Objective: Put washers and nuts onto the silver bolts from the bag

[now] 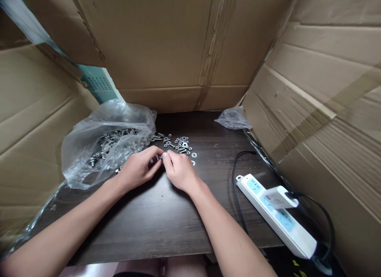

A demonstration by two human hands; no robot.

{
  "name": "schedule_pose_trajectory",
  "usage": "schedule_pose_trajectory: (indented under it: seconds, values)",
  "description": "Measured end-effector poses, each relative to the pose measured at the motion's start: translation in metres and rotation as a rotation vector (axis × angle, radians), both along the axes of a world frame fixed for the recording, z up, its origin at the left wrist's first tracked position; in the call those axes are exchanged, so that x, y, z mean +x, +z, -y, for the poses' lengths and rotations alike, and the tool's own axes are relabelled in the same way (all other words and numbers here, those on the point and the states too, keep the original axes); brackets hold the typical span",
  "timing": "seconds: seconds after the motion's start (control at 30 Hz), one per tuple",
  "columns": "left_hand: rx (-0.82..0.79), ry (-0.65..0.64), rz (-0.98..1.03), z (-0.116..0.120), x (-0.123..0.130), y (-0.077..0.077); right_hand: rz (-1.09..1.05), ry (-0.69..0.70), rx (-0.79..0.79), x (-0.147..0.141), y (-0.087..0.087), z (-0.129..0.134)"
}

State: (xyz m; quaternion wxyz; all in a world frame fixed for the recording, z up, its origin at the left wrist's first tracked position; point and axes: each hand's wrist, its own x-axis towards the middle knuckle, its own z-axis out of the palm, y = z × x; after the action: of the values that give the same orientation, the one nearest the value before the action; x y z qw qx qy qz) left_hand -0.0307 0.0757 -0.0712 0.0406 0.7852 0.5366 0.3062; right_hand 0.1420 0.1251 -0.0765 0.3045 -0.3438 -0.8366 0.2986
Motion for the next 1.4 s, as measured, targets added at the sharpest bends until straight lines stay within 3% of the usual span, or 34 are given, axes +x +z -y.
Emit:
schedule_pose_trajectory:
  seconds: [0.4,1.03,1.4]
  values:
    - [-0.006,0.007,-0.046,0.0003,0.0004,0.0029,-0.011,-0.086,-0.011,0.0007,0.0009,-0.0003]
    - [0.055,-0.037,0.018,0.0011,0.0024,0.0037,-0.091,-0.018,-0.034,0.0008,0.0011,0.0002]
    - [-0.033,0.002,0.005,0.0006,0.0045,0.0050,-0.059,-0.066,-0.045,0.0013,-0.0004,0.0012]
